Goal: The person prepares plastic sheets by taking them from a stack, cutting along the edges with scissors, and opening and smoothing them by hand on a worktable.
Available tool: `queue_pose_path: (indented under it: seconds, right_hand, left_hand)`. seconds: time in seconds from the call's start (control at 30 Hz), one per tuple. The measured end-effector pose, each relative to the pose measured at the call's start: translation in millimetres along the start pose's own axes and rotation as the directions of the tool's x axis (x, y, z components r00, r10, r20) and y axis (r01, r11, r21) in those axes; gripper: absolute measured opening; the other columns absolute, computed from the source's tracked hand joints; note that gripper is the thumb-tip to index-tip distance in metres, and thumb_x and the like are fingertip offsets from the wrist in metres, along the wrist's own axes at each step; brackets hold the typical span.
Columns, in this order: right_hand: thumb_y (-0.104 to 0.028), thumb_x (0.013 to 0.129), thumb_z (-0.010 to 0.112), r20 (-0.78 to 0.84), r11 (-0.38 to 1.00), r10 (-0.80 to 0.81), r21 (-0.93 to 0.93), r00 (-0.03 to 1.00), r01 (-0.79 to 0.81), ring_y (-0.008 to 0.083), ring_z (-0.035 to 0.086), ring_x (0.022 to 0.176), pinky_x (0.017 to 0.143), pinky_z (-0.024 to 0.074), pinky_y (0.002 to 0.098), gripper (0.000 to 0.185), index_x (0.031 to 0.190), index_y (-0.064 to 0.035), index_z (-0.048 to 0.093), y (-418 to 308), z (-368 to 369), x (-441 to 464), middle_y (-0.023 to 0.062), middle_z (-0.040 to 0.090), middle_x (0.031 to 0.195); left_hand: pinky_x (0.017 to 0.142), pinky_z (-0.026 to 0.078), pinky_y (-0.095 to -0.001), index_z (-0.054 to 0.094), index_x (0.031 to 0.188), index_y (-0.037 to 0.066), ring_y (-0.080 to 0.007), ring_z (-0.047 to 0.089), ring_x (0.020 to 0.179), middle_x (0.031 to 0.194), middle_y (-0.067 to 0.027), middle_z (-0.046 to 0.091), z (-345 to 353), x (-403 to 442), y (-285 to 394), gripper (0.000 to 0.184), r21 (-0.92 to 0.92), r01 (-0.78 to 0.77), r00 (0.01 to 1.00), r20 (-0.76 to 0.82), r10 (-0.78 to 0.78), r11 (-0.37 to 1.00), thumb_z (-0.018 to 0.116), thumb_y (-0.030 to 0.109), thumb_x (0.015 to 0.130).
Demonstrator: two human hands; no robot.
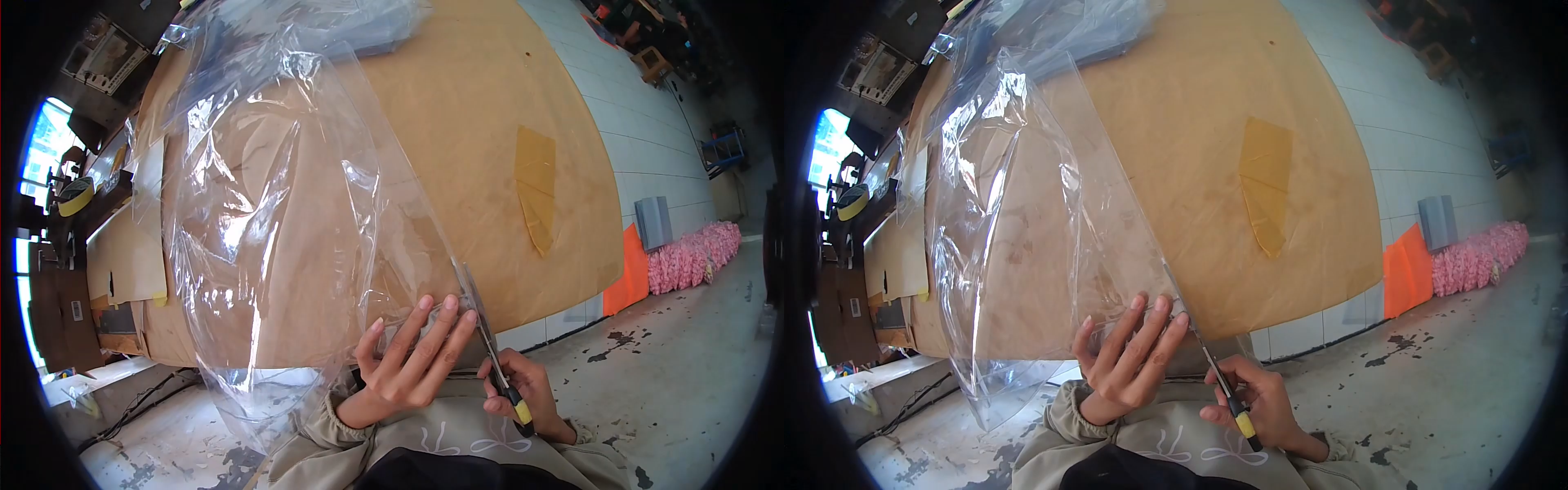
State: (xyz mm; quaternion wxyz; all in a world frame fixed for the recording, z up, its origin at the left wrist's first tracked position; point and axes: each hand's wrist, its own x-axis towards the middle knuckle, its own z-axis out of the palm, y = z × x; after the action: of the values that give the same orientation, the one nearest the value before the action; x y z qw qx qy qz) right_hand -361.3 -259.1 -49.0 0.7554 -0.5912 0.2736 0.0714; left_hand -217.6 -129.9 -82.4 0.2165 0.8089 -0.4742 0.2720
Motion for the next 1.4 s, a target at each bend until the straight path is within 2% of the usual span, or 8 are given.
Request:
queue_pose_path:
  seconds: [0.23,0.43,0.63,0.73,0.93,1.23,1.4]
  right_hand:
    - [-0.015,0.071,0.083,-0.018,1.0,-0.009,0.029,1.0,0.01,0.0043,0.047,0.068,0.057,0.039,0.0184,0.042,0.101,-0.0007,0.056,4.9,1.6,0.5,-0.0012,0.049,0.076]
    - [-0.017,0.071,0.083,-0.076,0.996,-0.052,-0.081,0.996,0.046,0.0024,0.046,0.064,0.053,0.0365,0.0179,0.039,0.097,-0.002,0.058,2.1,1.6,0.5,-0.002,0.05,0.072]
    - [-0.018,0.071,0.083,-0.115,0.97,-0.045,-0.241,0.992,0.016,0.0017,0.046,0.059,0.052,0.0352,0.0178,0.036,0.094,-0.003,0.06,1.5,0.0,-1.1,-0.0019,0.052,0.068]
    - [-0.018,0.072,0.082,-0.131,0.986,-0.013,-0.167,0.991,-0.009,0.0016,0.046,0.059,0.053,0.0355,0.0183,0.035,0.094,-0.0027,0.06,5.9,0.7,-2.5,-0.0018,0.053,0.067]
    - [-0.017,0.073,0.082,-0.134,0.99,0.019,-0.138,0.991,-0.037,0.0018,0.047,0.059,0.053,0.0363,0.0185,0.033,0.093,-0.0028,0.06,3.3,3.0,-3.1,-0.0016,0.054,0.067]
    - [-0.016,0.073,0.082,-0.147,0.982,0.036,-0.18,0.989,-0.063,0.0013,0.049,0.06,0.054,0.0374,0.0181,0.032,0.093,-0.003,0.06,4.8,3.2,-3.6,-0.0014,0.055,0.067]
    - [-0.014,0.074,0.081,-0.127,0.995,-0.041,-0.09,0.991,0.03,0.0011,0.048,0.059,0.054,0.0372,0.0177,0.032,0.094,-0.0018,0.06,6.2,2.3,-1.6,-0.0024,0.054,0.065]
  left_hand:
    - [0.108,0.022,-0.0425,0.071,0.105,0.023,-0.0158,0.066,0.099,0.102,0.0014,0.07,0.0,0.4,0.6,0.025,0.004,0.007,1.0,0.01,-0.007,1.0,0.057,0.014,0.086]
    - [0.109,0.021,-0.0431,0.071,0.104,0.023,-0.0156,0.066,0.099,0.102,0.0023,0.07,0.5,-0.1,1.4,0.024,0.005,0.018,1.0,0.005,-0.018,1.0,0.058,0.015,0.085]
    - [0.109,0.022,-0.0438,0.071,0.103,0.024,-0.0153,0.066,0.098,0.102,0.003,0.07,1.6,0.0,2.1,0.023,0.002,0.029,1.0,-0.01,-0.029,1.0,0.062,0.017,0.084]
    - [0.109,0.023,-0.044,0.071,0.103,0.025,-0.0152,0.066,0.098,0.101,0.0032,0.071,2.6,-1.3,2.1,0.022,0.004,0.031,0.999,-0.016,-0.031,1.0,0.063,0.018,0.083]
    - [0.108,0.023,-0.0441,0.071,0.103,0.025,-0.0149,0.066,0.098,0.1,0.0037,0.071,1.8,-1.0,1.8,0.023,0.003,0.028,1.0,-0.009,-0.028,1.0,0.063,0.018,0.083]
    - [0.109,0.023,-0.0444,0.071,0.104,0.024,-0.0146,0.066,0.098,0.101,0.0037,0.07,2.3,-2.4,1.0,0.023,0.008,0.018,1.0,-0.007,-0.018,1.0,0.064,0.018,0.083]
    - [0.108,0.023,-0.0444,0.07,0.105,0.024,-0.0143,0.066,0.098,0.101,0.0037,0.071,2.0,-1.5,0.8,0.023,0.013,0.018,1.0,-0.013,-0.018,1.0,0.063,0.018,0.083]
